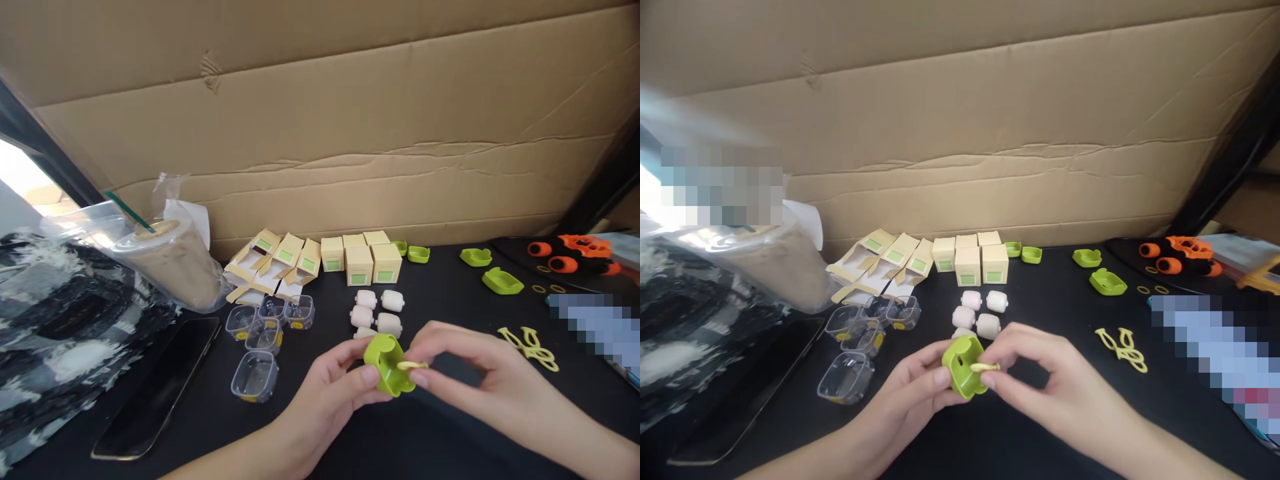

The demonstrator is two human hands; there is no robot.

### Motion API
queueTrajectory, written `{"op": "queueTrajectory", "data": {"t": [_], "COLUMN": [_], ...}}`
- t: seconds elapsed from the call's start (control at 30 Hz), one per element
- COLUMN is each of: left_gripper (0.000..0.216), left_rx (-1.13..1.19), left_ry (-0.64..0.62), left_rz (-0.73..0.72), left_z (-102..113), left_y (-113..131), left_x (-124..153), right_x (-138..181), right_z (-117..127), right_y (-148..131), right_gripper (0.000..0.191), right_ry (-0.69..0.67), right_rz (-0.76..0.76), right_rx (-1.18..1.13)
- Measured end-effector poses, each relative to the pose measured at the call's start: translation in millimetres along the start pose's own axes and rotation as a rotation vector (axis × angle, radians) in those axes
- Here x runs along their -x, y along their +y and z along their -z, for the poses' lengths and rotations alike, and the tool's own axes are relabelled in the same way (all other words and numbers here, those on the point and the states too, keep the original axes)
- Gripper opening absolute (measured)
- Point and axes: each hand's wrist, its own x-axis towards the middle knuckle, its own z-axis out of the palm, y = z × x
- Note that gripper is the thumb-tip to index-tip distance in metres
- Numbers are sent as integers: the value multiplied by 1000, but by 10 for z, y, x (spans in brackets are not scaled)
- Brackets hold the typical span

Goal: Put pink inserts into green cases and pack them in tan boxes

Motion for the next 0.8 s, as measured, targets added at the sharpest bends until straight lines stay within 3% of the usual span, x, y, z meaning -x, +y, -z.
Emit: {"op": "queueTrajectory", "data": {"t": [0.23,0.53,0.67,0.8], "left_gripper": [34,33,29,26], "left_rx": [-75,-100,-100,-131], "left_ry": [179,177,148,158], "left_rz": [9,-26,-54,-119], "left_z": [-25,54,44,26], "left_y": [-109,-243,-246,-236], "left_x": [7,-30,-28,-33], "right_x": [61,44,58,71], "right_z": [-200,-223,-230,-277], "right_y": [4,20,7,5], "right_gripper": [9,12,13,16], "right_ry": [162,171,187,163], "right_rz": [-21,238,248,151], "right_rx": [17,245,256,177]}}
